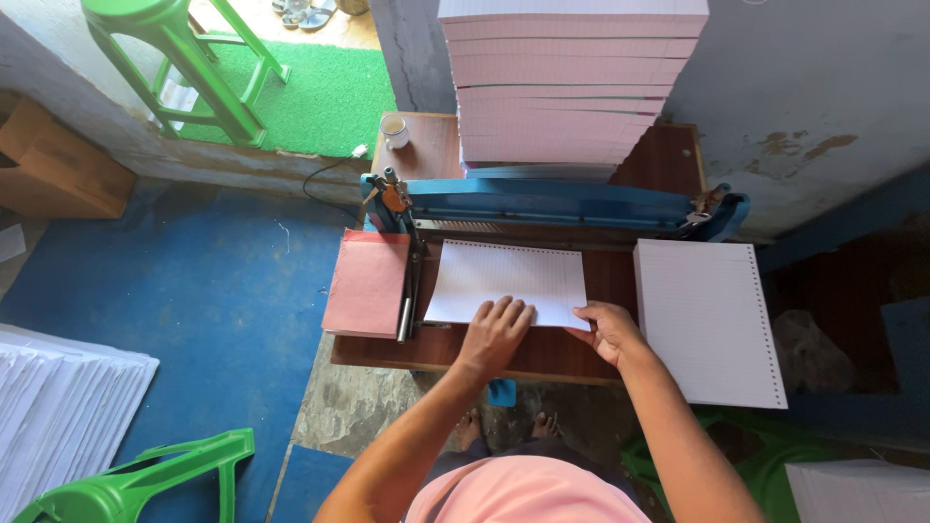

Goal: The person inserts lined paper sheets into a notebook cover using a manual binding machine. They repeatedly pick up a sheet, place it into the cover, and use the machine to secure it, then stack the finished notebooks.

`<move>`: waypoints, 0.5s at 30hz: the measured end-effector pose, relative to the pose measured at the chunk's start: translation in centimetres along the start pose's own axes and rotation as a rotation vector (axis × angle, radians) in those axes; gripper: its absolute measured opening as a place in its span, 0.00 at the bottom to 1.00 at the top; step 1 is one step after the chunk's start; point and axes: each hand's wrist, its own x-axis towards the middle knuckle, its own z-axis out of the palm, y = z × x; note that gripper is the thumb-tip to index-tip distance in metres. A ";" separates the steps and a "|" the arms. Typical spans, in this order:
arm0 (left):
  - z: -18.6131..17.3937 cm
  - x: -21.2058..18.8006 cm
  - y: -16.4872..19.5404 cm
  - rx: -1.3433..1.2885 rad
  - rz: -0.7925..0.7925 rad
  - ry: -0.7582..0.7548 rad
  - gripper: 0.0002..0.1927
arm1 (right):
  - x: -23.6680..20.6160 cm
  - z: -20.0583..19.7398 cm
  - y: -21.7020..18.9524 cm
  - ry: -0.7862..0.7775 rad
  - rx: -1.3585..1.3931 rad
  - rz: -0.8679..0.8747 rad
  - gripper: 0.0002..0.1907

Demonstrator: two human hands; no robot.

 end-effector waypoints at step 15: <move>-8.1 8.4 -1.3 -0.190 -0.029 0.304 0.10 | -1.5 0.2 -4.9 -0.116 0.080 -0.138 0.26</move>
